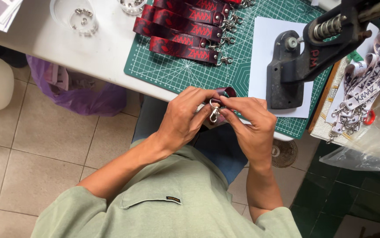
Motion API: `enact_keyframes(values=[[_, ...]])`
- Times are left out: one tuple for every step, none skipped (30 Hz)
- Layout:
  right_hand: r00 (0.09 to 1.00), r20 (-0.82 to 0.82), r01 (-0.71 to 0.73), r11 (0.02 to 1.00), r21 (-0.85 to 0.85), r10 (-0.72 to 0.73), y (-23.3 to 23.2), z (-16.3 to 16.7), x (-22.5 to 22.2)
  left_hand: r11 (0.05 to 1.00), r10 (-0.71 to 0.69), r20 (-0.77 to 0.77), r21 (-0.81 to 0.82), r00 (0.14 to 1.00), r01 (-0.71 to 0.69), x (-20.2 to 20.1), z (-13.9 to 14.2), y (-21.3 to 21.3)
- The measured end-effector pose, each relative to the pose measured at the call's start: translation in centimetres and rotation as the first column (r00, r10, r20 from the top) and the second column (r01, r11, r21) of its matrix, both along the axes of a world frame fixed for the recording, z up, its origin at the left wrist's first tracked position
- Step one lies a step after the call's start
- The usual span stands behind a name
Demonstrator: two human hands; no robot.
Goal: The person assembles branded lanyard keychains by attaching metal swivel hooks and rings to the ends of red and black straps. They repeatedly pick up straps and hardware, connect the components by hand, and use a handheld press tool to secure the attachments. Completed keychains are placed on a green cutting mat on the workbench.
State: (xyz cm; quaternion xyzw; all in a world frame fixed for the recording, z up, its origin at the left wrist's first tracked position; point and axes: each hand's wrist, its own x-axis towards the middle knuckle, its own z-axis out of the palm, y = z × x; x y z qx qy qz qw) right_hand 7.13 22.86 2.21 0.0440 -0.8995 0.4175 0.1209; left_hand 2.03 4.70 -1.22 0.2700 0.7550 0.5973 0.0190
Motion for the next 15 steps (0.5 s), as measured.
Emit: enact_keyframes(values=[[1.000,-0.007,0.007,1.000,0.012,-0.007,0.0,-0.2,-0.1,1.000,0.005,0.007,-0.004,1.000,-0.005,-0.1,0.0,0.0],[1.000,-0.013,0.014,1.000,0.024,-0.014,0.0,-0.3,-0.1,1.000,0.011,0.014,-0.008,1.000,-0.011,-0.1,0.0,0.1],[1.000,-0.015,0.019,0.999,0.038,-0.018,0.1,-0.3,-0.1,1.000,0.011,0.038,-0.004,0.999,-0.011,0.0,0.0,0.1],[1.000,-0.010,0.017,0.999,0.045,-0.017,0.1,-0.2,-0.2,1.000,0.012,0.061,0.000,0.998,-0.012,0.1,0.0,0.1],[1.000,-0.006,0.014,0.998,0.054,-0.014,0.0,0.1,-0.3,1.000,0.015,0.084,0.005,0.996,-0.015,0.1,-0.1,0.1],[1.000,0.002,0.008,0.998,0.061,-0.008,-0.2,0.4,-0.4,1.000,0.009,0.074,0.013,0.997,-0.010,0.2,-0.1,0.1],[1.000,0.011,-0.015,0.997,0.070,0.015,-0.1,0.8,-0.5,1.000,0.006,0.063,0.019,0.998,-0.007,0.2,-0.1,0.0],[0.999,0.017,-0.043,0.996,0.079,0.042,-0.2,1.3,-0.4,1.000,0.007,0.049,0.024,0.999,-0.008,0.1,-0.1,-0.2],[0.997,0.020,-0.079,0.994,0.082,0.078,-0.5,1.5,-0.6,1.000,-0.021,0.012,0.016,1.000,0.021,0.1,0.0,-0.4],[0.995,0.023,-0.100,0.989,0.109,0.098,-0.8,1.6,-0.8,0.999,-0.046,-0.023,0.002,0.999,0.046,0.1,0.1,-0.6],[0.992,0.029,-0.123,0.983,0.136,0.120,-0.9,2.0,-0.7,0.998,-0.070,-0.054,-0.013,0.996,0.069,0.1,0.2,-0.8],[0.989,0.037,-0.146,0.976,0.163,0.142,-1.2,2.2,-0.5,0.997,-0.075,-0.031,-0.026,0.997,0.075,0.2,0.4,-1.2],[0.994,0.011,-0.109,0.984,0.143,0.109,-1.6,2.2,-0.4,0.996,-0.081,-0.011,-0.036,0.997,0.081,0.2,0.6,-1.5],[0.997,-0.015,-0.069,0.990,0.126,0.071,-1.9,2.2,-0.2,0.995,-0.089,0.008,-0.043,0.996,0.090,0.1,0.8,-1.8],[0.999,-0.037,-0.027,0.994,0.108,0.031,-2.1,2.2,-0.1,0.996,-0.087,-0.021,-0.029,0.996,0.086,0.1,1.0,-2.2]])
